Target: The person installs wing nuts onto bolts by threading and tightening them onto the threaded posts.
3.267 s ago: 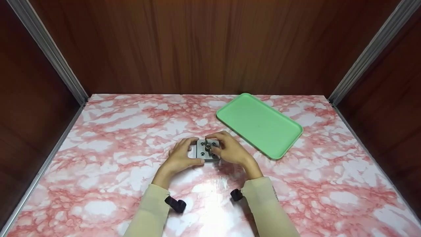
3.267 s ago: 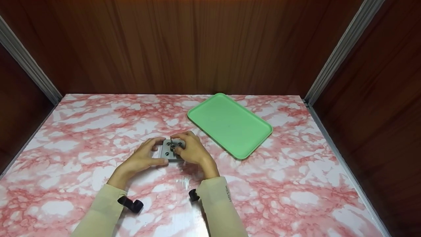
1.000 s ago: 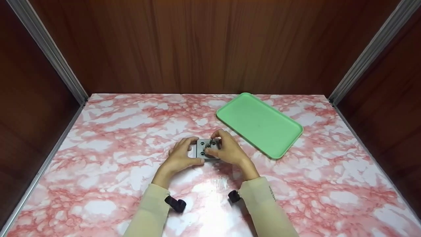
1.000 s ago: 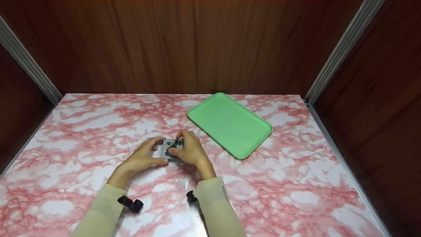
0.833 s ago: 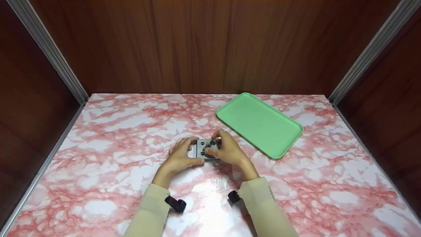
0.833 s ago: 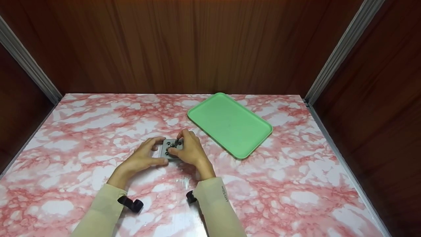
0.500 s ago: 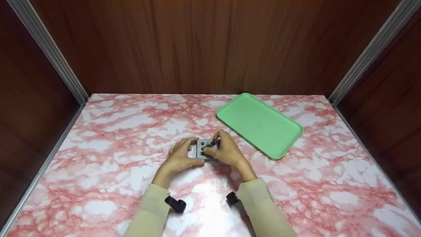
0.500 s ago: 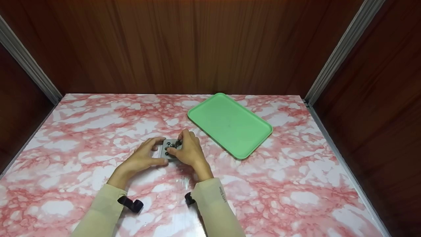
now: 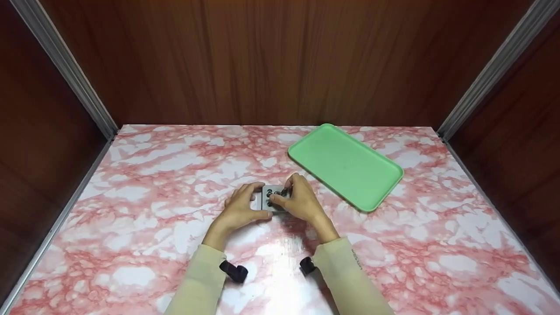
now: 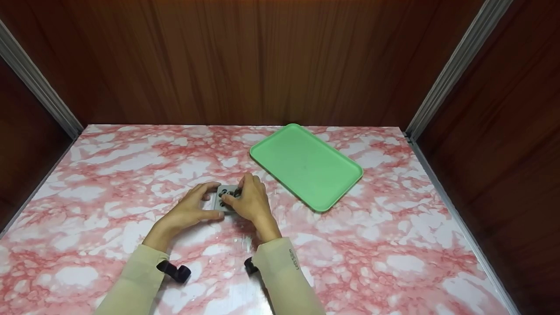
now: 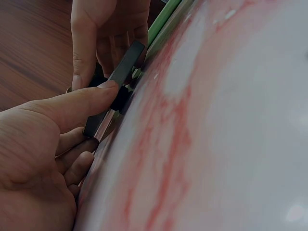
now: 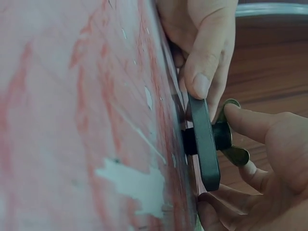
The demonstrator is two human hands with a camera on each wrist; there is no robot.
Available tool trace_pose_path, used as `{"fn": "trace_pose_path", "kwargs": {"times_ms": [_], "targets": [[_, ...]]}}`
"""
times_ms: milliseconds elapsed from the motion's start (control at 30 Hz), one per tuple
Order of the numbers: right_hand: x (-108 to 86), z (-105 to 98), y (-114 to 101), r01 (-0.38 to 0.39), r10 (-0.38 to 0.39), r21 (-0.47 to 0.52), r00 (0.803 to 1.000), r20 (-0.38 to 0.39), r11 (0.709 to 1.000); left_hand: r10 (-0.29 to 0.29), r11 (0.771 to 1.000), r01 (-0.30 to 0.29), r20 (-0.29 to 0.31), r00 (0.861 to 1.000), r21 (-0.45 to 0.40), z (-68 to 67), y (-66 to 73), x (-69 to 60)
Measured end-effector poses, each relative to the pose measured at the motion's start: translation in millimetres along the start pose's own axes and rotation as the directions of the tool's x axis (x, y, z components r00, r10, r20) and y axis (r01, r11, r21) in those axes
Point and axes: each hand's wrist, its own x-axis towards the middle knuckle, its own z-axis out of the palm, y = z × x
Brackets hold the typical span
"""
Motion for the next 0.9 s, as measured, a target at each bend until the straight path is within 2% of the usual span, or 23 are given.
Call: {"fn": "trace_pose_path", "kwargs": {"times_ms": [467, 767, 900], "targets": [[0.5, 2.0, 0.4, 0.006, -0.008, -0.045, 1.000, -0.028, 0.999, 0.007, 1.000, -0.007, 0.002, 1.000, 0.024, 0.1, -1.0, 0.7], [-0.4, 0.0, -0.2, -0.017, 0.017, -0.059, 1.000, 0.006, 0.998, -0.003, 1.000, 0.003, 0.003, 1.000, 0.010, -0.2, 0.1, 0.2], [0.2, -4.5, 1.7, -0.009, 0.011, -0.037, 0.999, 0.049, 0.999, -0.007, 1.000, 0.007, 0.001, 1.000, 0.008, 0.0, -0.5, 0.6]]}}
